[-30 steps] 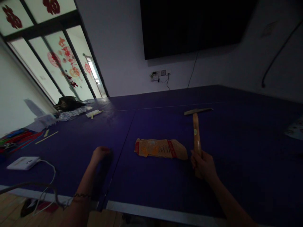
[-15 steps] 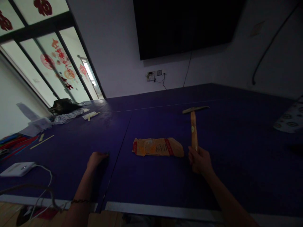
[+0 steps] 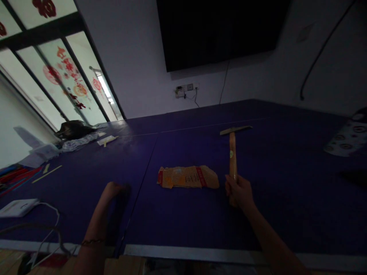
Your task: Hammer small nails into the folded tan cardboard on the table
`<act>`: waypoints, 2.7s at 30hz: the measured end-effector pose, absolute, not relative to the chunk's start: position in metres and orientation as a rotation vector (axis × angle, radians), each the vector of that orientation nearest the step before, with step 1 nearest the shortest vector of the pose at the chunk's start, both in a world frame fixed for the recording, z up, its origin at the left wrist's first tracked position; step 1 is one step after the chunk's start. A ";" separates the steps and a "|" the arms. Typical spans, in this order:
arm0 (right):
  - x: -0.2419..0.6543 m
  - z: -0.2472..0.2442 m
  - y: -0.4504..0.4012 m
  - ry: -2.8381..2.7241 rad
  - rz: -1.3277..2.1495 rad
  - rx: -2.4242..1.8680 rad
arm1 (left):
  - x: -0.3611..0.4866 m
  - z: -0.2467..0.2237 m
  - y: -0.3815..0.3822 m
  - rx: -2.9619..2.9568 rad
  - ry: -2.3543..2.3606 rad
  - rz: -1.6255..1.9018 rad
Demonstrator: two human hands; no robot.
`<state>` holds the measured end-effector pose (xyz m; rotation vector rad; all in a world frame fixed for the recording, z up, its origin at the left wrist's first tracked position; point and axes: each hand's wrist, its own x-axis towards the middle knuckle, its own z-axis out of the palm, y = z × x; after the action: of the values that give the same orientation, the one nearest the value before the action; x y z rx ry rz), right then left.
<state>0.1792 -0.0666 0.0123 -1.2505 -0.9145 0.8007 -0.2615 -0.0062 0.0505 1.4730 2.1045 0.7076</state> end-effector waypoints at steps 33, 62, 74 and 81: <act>0.172 0.006 -0.070 -0.996 0.938 -1.391 | -0.061 0.000 0.010 2.220 1.150 0.892; 0.172 0.007 -0.072 -1.042 0.961 -1.441 | -0.068 0.002 0.010 2.190 1.210 0.966; 0.153 0.047 -0.113 -1.174 1.118 -1.553 | -0.066 -0.003 0.011 2.143 1.174 0.990; 0.117 0.067 -0.164 -1.386 1.152 -1.739 | -0.063 -0.006 0.012 2.139 1.199 1.020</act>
<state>0.1168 -0.1635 0.0673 -1.7385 -1.3859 1.1516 -0.0630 0.0121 -0.0064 2.1393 1.1986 1.0199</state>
